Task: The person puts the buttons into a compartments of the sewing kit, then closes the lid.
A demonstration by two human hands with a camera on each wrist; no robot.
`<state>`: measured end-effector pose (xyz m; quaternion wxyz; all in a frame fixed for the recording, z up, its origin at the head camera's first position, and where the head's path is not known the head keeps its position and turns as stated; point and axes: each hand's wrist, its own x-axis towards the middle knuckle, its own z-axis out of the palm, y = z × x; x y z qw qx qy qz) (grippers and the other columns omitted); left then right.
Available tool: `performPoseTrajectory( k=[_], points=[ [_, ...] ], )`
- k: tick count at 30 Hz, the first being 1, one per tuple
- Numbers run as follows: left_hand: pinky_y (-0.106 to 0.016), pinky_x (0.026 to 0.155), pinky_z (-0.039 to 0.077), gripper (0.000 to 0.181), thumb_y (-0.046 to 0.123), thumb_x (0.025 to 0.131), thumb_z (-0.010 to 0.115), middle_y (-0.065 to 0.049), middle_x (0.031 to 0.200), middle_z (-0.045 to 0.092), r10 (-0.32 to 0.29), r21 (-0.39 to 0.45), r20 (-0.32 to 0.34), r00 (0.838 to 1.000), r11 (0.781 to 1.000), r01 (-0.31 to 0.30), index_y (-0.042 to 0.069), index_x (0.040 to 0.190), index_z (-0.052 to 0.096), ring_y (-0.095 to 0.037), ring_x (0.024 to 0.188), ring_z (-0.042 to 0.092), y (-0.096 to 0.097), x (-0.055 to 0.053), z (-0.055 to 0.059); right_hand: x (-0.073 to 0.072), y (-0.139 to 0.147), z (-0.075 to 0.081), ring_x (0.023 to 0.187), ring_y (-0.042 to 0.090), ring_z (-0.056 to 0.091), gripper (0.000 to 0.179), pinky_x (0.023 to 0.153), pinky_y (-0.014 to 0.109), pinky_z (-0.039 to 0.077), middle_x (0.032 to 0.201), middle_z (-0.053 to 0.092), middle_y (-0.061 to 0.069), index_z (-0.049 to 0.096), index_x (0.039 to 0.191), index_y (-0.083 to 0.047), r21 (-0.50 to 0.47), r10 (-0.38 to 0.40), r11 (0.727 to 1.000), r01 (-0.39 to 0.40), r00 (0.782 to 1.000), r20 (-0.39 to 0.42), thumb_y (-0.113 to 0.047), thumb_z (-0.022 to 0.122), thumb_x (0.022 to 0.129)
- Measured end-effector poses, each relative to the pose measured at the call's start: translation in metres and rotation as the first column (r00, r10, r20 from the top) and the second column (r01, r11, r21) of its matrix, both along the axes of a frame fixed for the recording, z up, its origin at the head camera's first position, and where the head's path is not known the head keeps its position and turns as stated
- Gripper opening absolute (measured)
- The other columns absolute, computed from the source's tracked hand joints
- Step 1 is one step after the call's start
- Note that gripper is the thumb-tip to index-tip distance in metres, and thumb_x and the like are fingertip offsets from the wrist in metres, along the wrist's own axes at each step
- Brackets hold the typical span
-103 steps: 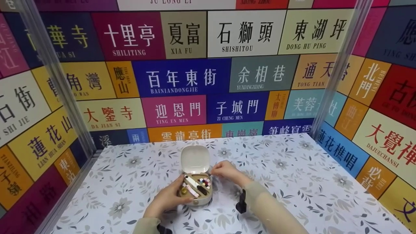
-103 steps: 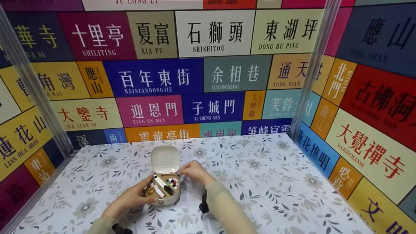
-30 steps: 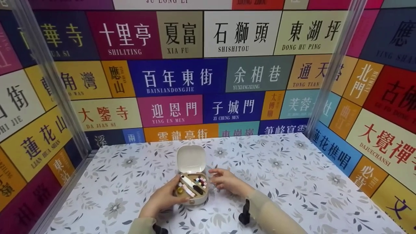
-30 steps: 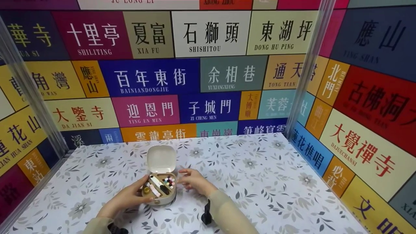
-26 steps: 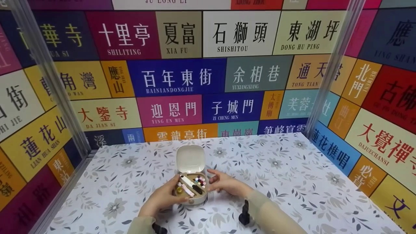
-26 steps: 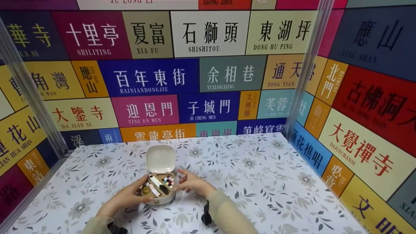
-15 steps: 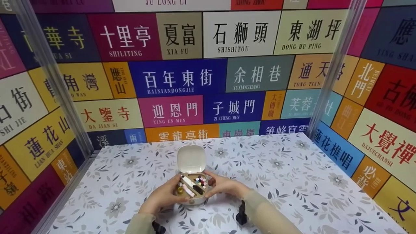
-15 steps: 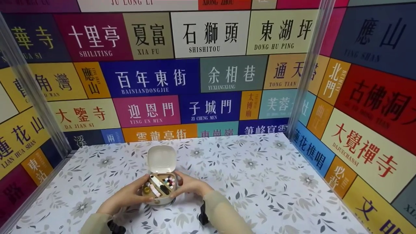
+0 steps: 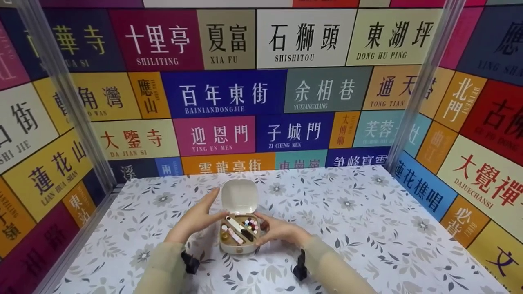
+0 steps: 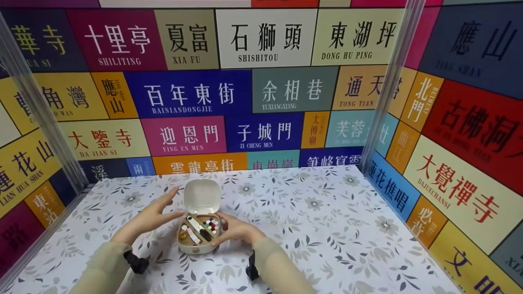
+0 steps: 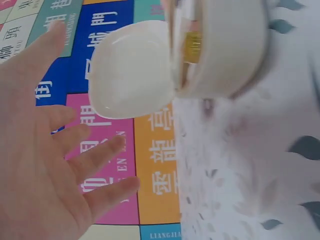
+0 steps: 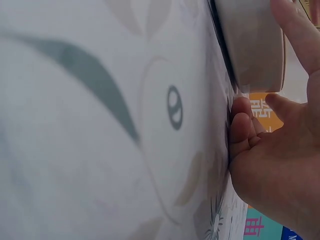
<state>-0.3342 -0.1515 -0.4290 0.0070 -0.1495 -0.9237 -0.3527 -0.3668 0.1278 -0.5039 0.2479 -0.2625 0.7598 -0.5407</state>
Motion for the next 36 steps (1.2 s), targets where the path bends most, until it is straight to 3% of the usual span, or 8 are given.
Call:
performPoseTrajectory(
  k=[5, 10, 17, 28, 36],
  points=[
    [-0.055, 0.115, 0.017, 0.094, 0.06, 0.086, 0.062, -0.007, 0.161, 0.013, 0.001, 0.029, -0.066, 0.998, 1.0, 0.001, 0.021, 0.157, 0.014, -0.032, 0.145, 0.017, 0.005, -0.012, 0.008, 0.001, 0.0, -0.002, 0.124, 0.027, 0.047, 0.094, 0.111, 0.05, 0.028, 0.138, 0.05, 0.007, 0.029, 0.153, -0.015, -0.003, 0.017, 1.0, -0.017, 1.0, -0.022, -0.008, 0.082, 0.075],
    [-0.056, 0.115, 0.016, 0.096, 0.063, 0.085, 0.061, -0.007, 0.161, 0.013, 0.023, 0.058, -0.095, 0.995, 0.998, -0.018, 0.021, 0.157, 0.014, -0.033, 0.145, 0.017, 0.013, -0.018, 0.005, 0.001, 0.001, -0.006, 0.123, 0.026, 0.048, 0.092, 0.11, 0.048, 0.031, 0.137, 0.051, 0.005, 0.032, 0.152, -0.015, -0.015, 0.013, 1.0, -0.013, 1.0, -0.014, -0.008, 0.082, 0.075],
    [-0.054, 0.115, 0.016, 0.096, 0.063, 0.085, 0.062, -0.006, 0.161, 0.014, 0.034, 0.076, -0.075, 0.997, 0.997, -0.028, 0.021, 0.157, 0.014, -0.032, 0.145, 0.017, 0.024, -0.024, -0.004, 0.003, 0.003, -0.003, 0.123, 0.027, 0.048, 0.09, 0.11, 0.049, 0.03, 0.135, 0.052, 0.006, 0.034, 0.151, -0.015, 0.0, -0.005, 1.0, 0.005, 1.0, -0.008, -0.011, 0.082, 0.076],
    [-0.055, 0.115, 0.015, 0.096, 0.059, 0.084, 0.065, -0.008, 0.161, 0.012, 0.026, 0.051, -0.051, 0.998, 0.998, -0.024, 0.021, 0.157, 0.014, -0.033, 0.145, 0.016, 0.029, -0.029, -0.006, 0.003, 0.002, 0.001, 0.124, 0.026, 0.047, 0.089, 0.11, 0.049, 0.03, 0.136, 0.051, 0.004, 0.035, 0.15, -0.014, 0.002, -0.013, 1.0, 0.013, 1.0, -0.015, -0.011, 0.082, 0.075],
    [-0.055, 0.115, 0.014, 0.094, 0.052, 0.087, 0.066, -0.012, 0.16, 0.012, 0.009, 0.088, -0.067, 0.998, 0.996, -0.003, 0.014, 0.156, 0.014, -0.033, 0.145, 0.015, 0.031, -0.033, -0.009, 0.001, 0.002, -0.003, 0.11, 0.026, 0.054, 0.085, 0.1, 0.038, 0.042, 0.124, 0.057, 0.007, 0.036, 0.149, -0.011, -0.02, 0.002, 1.0, -0.002, 1.0, -0.01, -0.006, 0.081, 0.077]
  ],
)
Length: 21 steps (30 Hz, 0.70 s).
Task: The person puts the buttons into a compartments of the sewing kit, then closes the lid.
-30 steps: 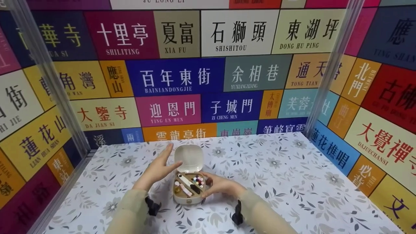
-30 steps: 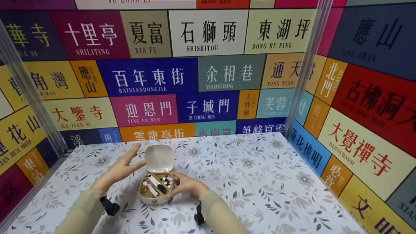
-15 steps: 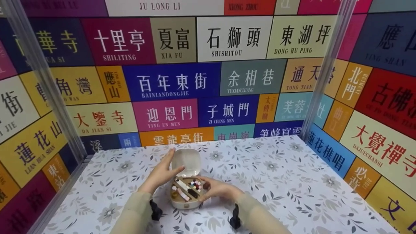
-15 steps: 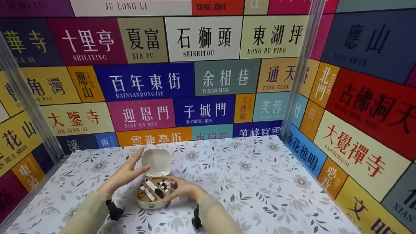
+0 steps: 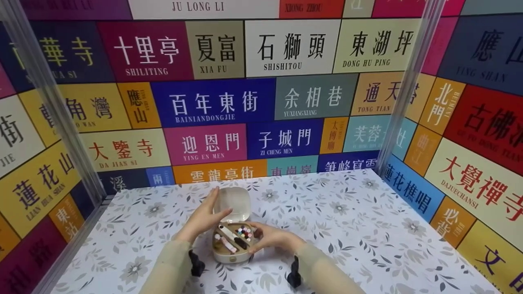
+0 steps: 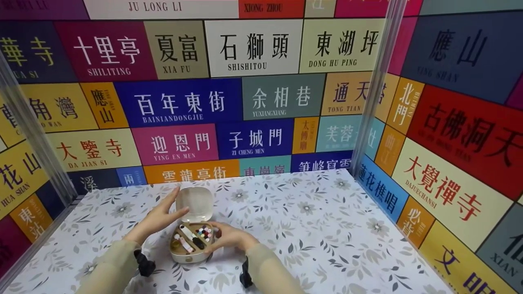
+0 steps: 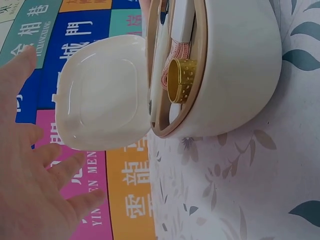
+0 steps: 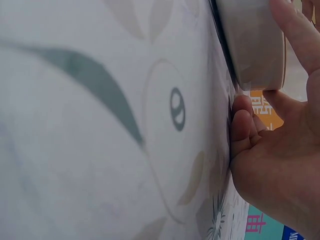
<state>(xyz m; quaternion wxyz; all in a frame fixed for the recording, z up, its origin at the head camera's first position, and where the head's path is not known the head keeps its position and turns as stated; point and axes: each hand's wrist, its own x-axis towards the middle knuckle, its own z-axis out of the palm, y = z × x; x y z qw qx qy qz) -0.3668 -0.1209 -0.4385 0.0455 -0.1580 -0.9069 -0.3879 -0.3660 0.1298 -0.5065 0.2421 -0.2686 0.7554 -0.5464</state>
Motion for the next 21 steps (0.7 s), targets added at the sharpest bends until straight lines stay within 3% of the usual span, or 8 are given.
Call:
performPoseTrajectory(
  k=[21],
  points=[
    [-0.052, 0.116, 0.011, 0.102, 0.062, 0.083, 0.064, -0.011, 0.161, 0.009, 0.025, 0.003, 0.045, 0.999, 1.0, -0.025, 0.012, 0.156, 0.013, -0.033, 0.146, 0.012, 0.0053, -0.0035, 0.0002, 0.0024, 0.0002, 0.0029, 0.109, 0.022, 0.053, 0.083, 0.103, 0.041, 0.038, 0.123, 0.057, 0.004, 0.039, 0.148, -0.012, 0.044, -0.019, 0.999, 0.021, 0.999, -0.025, -0.007, 0.08, 0.076]
  ],
)
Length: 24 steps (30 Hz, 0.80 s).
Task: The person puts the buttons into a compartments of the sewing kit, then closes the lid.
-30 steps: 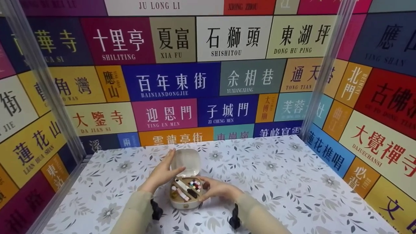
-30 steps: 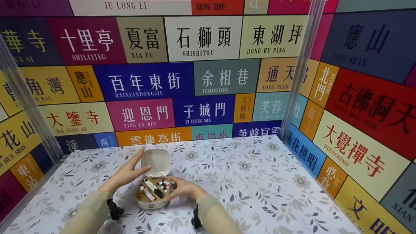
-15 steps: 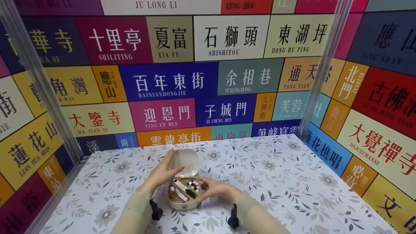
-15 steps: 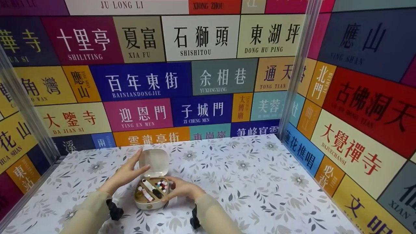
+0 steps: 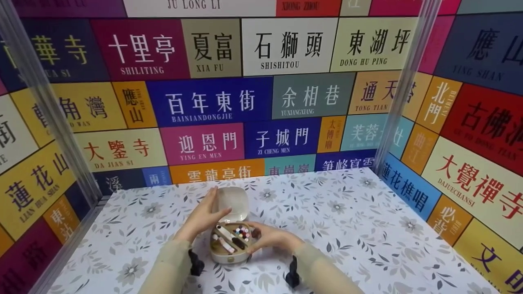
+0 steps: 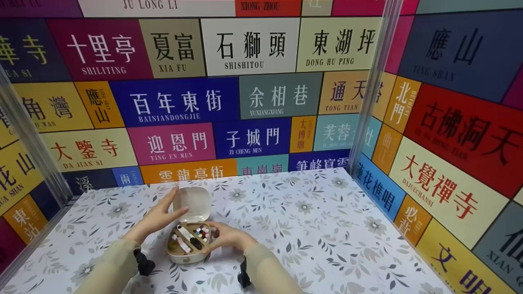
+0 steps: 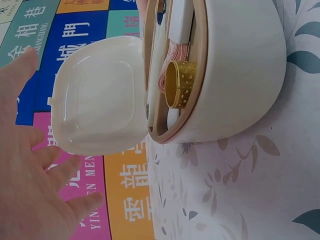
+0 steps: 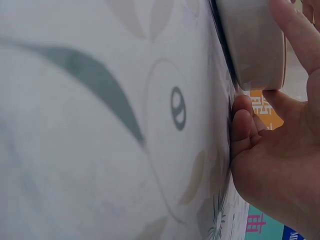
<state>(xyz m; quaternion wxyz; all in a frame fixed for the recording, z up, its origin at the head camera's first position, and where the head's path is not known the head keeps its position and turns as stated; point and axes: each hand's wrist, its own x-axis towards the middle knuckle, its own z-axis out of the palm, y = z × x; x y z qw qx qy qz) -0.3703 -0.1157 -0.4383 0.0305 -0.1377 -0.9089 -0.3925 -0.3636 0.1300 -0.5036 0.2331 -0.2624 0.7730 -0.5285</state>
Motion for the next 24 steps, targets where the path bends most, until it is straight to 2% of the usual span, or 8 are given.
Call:
performPoseTrajectory(
  k=[7, 14, 24],
  points=[
    [-0.053, 0.116, 0.013, 0.096, 0.053, 0.087, 0.066, -0.016, 0.16, 0.014, -0.009, 0.037, -0.011, 1.0, 0.999, 0.01, 0.008, 0.155, 0.015, -0.036, 0.145, 0.015, -0.0002, -0.0003, 0.0012, -0.0017, -0.0018, -0.0015, 0.109, 0.023, 0.053, 0.085, 0.102, 0.04, 0.04, 0.12, 0.058, 0.006, 0.038, 0.148, -0.011, 0.001, -0.027, 1.0, 0.027, 1.0, 0.011, -0.004, 0.08, 0.075],
    [-0.055, 0.115, 0.013, 0.094, 0.05, 0.087, 0.067, -0.016, 0.159, 0.015, -0.013, 0.073, -0.01, 1.0, 0.997, 0.014, 0.01, 0.155, 0.017, -0.036, 0.144, 0.017, -0.0016, 0.0013, 0.0033, -0.0018, -0.0009, -0.001, 0.114, 0.025, 0.052, 0.084, 0.105, 0.042, 0.037, 0.126, 0.056, 0.006, 0.038, 0.148, -0.012, -0.007, -0.019, 1.0, 0.019, 1.0, 0.025, -0.004, 0.079, 0.075],
    [-0.056, 0.115, 0.014, 0.091, 0.046, 0.088, 0.068, -0.016, 0.159, 0.017, -0.011, 0.075, -0.032, 0.999, 0.997, 0.013, 0.011, 0.155, 0.018, -0.037, 0.144, 0.019, -0.0032, 0.0036, 0.002, -0.0012, 0.0003, -0.0017, 0.116, 0.025, 0.051, 0.084, 0.106, 0.044, 0.036, 0.128, 0.055, 0.004, 0.038, 0.149, -0.014, 0.004, -0.024, 1.0, 0.024, 0.999, 0.03, -0.009, 0.08, 0.076]
  ],
)
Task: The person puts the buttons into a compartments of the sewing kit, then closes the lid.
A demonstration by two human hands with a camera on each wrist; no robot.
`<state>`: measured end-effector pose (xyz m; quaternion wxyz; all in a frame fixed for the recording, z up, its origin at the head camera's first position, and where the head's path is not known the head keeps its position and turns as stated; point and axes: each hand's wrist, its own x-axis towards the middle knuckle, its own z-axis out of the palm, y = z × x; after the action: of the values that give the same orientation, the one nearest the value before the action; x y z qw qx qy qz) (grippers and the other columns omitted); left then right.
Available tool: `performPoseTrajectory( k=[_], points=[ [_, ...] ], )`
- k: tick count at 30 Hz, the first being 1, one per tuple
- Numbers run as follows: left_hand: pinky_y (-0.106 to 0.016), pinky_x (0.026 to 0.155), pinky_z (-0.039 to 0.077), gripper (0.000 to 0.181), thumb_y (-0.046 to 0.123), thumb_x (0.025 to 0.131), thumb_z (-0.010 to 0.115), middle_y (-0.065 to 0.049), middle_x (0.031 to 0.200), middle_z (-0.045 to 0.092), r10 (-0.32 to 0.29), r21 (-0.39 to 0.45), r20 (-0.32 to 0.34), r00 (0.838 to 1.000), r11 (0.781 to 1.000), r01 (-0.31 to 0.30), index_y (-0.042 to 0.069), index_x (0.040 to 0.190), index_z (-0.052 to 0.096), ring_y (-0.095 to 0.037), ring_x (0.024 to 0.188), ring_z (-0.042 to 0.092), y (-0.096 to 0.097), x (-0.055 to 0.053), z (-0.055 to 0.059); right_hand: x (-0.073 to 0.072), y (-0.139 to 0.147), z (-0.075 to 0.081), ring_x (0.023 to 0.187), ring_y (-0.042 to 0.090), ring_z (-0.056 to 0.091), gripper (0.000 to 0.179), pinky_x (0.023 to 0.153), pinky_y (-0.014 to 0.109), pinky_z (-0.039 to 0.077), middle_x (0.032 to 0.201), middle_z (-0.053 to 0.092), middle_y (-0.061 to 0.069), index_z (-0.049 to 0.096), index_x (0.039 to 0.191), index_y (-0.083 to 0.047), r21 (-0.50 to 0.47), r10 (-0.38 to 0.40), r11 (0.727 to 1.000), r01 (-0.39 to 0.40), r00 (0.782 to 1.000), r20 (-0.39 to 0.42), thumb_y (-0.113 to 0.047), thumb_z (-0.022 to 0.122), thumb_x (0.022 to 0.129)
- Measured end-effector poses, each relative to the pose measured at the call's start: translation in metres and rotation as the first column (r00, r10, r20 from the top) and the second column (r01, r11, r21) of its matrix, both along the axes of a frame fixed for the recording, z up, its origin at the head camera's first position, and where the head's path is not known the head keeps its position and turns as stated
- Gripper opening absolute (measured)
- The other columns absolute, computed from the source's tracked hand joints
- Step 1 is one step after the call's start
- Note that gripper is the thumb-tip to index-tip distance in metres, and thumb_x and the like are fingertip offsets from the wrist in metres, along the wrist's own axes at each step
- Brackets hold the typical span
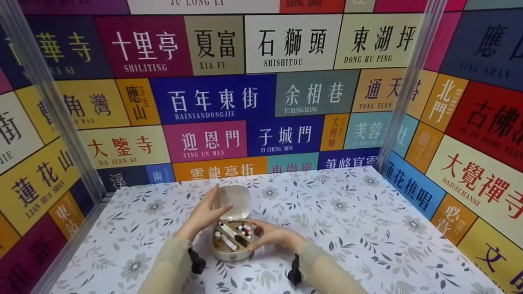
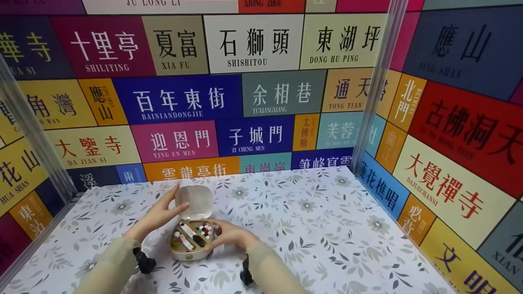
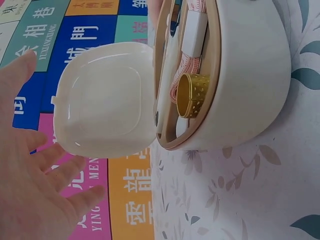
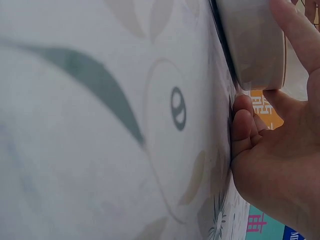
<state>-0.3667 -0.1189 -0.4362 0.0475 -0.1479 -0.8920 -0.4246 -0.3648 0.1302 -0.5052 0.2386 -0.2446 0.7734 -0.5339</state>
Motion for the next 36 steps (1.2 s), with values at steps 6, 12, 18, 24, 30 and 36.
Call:
performPoseTrajectory(
  k=[6, 12, 18, 24, 30, 36],
  points=[
    [-0.057, 0.113, 0.019, 0.091, 0.047, 0.086, 0.069, -0.018, 0.158, 0.021, 0.003, -0.031, -0.041, 0.999, 1.0, -0.004, 0.011, 0.155, 0.021, -0.038, 0.142, 0.023, -0.001, 0.005, 0.0, 0.001, 0.0, 0.0, 0.116, 0.026, 0.051, 0.086, 0.106, 0.045, 0.036, 0.128, 0.055, 0.006, 0.037, 0.15, -0.014, -0.004, 0.01, 1.0, -0.01, 1.0, -0.01, -0.01, 0.08, 0.076],
    [-0.056, 0.112, 0.025, 0.082, 0.047, 0.09, 0.064, -0.019, 0.155, 0.027, -0.003, -0.071, -0.092, 0.996, 0.997, -0.004, 0.012, 0.154, 0.027, -0.038, 0.14, 0.029, -0.005, 0.01, 0.0, 0.001, 0.001, 0.0, 0.122, 0.024, 0.049, 0.086, 0.109, 0.046, 0.033, 0.135, 0.053, 0.003, 0.037, 0.15, -0.015, -0.016, 0.015, 1.0, -0.015, 1.0, 0.0, -0.011, 0.082, 0.077],
    [-0.056, 0.11, 0.029, 0.079, 0.05, 0.091, 0.062, -0.019, 0.153, 0.033, 0.001, -0.102, -0.139, 0.99, 0.995, -0.015, 0.017, 0.154, 0.028, -0.039, 0.136, 0.036, -0.007, 0.013, 0.001, 0.0, 0.0, 0.001, 0.117, 0.024, 0.052, 0.087, 0.108, 0.045, 0.034, 0.13, 0.055, 0.003, 0.036, 0.15, -0.015, -0.01, 0.018, 1.0, -0.018, 1.0, -0.001, -0.013, 0.082, 0.077],
    [-0.059, 0.103, 0.038, 0.075, 0.047, 0.089, 0.066, -0.014, 0.15, 0.037, 0.016, -0.162, -0.173, 0.985, 0.986, -0.044, 0.028, 0.153, 0.032, -0.038, 0.128, 0.045, -0.006, 0.018, 0.002, -0.001, 0.0, -0.001, 0.115, 0.025, 0.053, 0.085, 0.106, 0.043, 0.037, 0.128, 0.056, 0.005, 0.036, 0.15, -0.013, -0.014, 0.028, 0.999, -0.029, 0.999, -0.017, -0.01, 0.081, 0.077],
    [-0.051, 0.091, 0.05, 0.072, 0.048, 0.089, 0.066, -0.012, 0.141, 0.044, 0.033, -0.236, -0.208, 0.978, 0.968, -0.083, 0.033, 0.151, 0.035, -0.031, 0.113, 0.056, -0.003, 0.022, 0.004, 0.0, 0.0, -0.001, 0.11, 0.024, 0.055, 0.084, 0.102, 0.04, 0.041, 0.122, 0.059, 0.006, 0.038, 0.149, -0.012, 0.015, 0.006, 1.0, -0.006, 1.0, -0.024, -0.009, 0.08, 0.077],
    [-0.047, 0.088, 0.052, 0.07, 0.051, 0.089, 0.064, -0.011, 0.136, 0.045, 0.042, -0.268, -0.216, 0.975, 0.958, -0.1, 0.036, 0.151, 0.035, -0.028, 0.107, 0.056, 0.0, 0.023, 0.005, 0.0, 0.0, 0.0, 0.111, 0.024, 0.054, 0.086, 0.103, 0.042, 0.039, 0.127, 0.056, 0.006, 0.036, 0.15, -0.013, 0.025, -0.006, 1.0, 0.006, 1.0, -0.018, -0.012, 0.081, 0.077]
  ],
)
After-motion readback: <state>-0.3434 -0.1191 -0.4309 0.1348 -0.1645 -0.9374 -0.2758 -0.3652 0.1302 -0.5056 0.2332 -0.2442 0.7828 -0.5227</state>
